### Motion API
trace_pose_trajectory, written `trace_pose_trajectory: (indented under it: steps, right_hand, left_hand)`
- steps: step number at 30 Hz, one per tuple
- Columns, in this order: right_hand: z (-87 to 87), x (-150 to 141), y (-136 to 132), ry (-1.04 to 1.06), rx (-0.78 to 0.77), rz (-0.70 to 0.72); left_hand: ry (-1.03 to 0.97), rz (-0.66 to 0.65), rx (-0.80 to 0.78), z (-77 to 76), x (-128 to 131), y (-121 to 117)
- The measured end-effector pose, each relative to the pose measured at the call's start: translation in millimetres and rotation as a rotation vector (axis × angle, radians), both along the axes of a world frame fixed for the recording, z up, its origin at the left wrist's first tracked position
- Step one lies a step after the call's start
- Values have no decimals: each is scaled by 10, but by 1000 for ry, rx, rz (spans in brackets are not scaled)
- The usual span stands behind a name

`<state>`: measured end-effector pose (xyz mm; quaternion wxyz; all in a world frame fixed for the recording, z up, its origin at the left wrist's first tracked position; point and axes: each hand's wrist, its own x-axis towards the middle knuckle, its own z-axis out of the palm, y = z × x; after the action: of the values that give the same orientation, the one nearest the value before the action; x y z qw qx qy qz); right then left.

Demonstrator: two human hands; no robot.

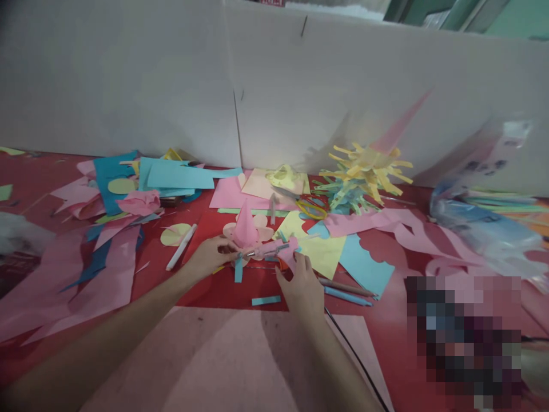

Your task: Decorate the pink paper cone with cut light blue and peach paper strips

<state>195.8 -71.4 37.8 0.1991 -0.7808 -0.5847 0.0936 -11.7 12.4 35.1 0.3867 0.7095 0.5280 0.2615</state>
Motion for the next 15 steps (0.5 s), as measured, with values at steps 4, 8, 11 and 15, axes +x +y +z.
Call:
trace_pose_trajectory:
  steps: [4,8,11,15]
  right_hand:
    - [4,-4,3,4,-7,-4]
    - [2,-5,5,-9,-1,4]
    - [15,-10,-1,-15,-10,3]
    - [26,-9,-11,-13,-25,-9]
  left_hand:
    - [54,4,95,-13,2,-19]
    - [70,0,130,-67,16,-22]
    - [81,8,142,-75,48,-32]
    - [69,49,153,-12,76,-74]
